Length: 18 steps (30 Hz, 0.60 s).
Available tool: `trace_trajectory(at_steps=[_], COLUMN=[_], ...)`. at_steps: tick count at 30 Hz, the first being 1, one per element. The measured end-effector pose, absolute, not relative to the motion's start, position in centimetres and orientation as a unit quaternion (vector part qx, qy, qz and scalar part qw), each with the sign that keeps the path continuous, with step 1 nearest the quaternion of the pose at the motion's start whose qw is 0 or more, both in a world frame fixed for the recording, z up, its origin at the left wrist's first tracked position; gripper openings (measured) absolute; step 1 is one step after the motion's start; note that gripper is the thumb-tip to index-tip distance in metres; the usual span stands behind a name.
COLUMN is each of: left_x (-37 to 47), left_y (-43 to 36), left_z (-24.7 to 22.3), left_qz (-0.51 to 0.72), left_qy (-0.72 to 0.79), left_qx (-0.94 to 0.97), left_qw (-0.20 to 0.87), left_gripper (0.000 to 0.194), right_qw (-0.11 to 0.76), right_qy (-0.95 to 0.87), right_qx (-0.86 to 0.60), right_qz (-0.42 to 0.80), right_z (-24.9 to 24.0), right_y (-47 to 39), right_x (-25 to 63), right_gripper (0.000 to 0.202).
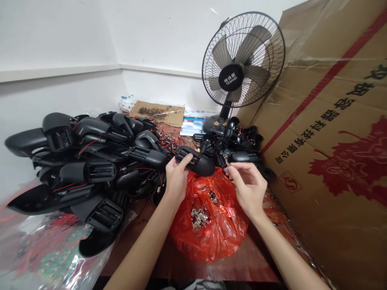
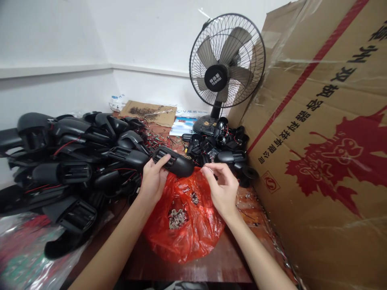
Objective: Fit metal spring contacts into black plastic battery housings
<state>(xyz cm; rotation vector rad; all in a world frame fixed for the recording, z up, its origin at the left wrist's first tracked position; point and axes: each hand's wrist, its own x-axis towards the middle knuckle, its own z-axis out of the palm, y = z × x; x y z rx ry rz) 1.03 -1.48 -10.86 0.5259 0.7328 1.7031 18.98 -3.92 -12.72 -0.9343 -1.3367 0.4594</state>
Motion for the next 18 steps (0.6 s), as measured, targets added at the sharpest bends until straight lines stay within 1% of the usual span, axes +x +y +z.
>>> trace_trajectory(at_steps=[2, 5, 7, 9, 12, 15, 18], left_x=[1.3, 1.4, 1.6, 2.1, 3.1, 4.0, 4.3], left_y=[-1.7, -2.0, -2.3, -2.5, -2.9, -3.2, -3.3], left_z=[-10.6, -10.5, -10.7, -10.9, -11.4, -11.9, -12.4], left_qz=[0.71, 0.643, 0.589, 0.547, 0.526, 0.524, 0.498], left_qy=[0.32, 0.354, 0.374, 0.379, 0.378, 0.386, 0.388], left_qx=[0.233, 0.267, 0.304, 0.349, 0.402, 0.428, 0.461], left_qw=[0.583, 0.625, 0.649, 0.66, 0.647, 0.627, 0.624], left_gripper=[0.03, 0.035, 0.034, 0.031, 0.023, 0.014, 0.018], right_qw=[0.664, 0.662, 0.66, 0.65, 0.623, 0.587, 0.55], right_qy=[-0.587, -0.59, -0.591, -0.604, -0.659, -0.71, -0.736], right_qx=[-0.42, -0.404, -0.393, -0.392, -0.386, -0.379, -0.393], right_qz=[0.194, 0.226, 0.248, 0.241, 0.17, 0.084, 0.035], right_z=[-12.9, -13.0, -13.1, -13.0, -12.8, -12.5, -12.5], right_y=[-3.8, -3.8, -4.0, -4.1, -4.2, -4.0, -3.8], right_x=[19.0, 18.9, 18.7, 18.7, 18.9, 19.2, 19.4], right_gripper=[0.013, 0.018, 0.027, 0.028, 0.013, 0.012, 0.014])
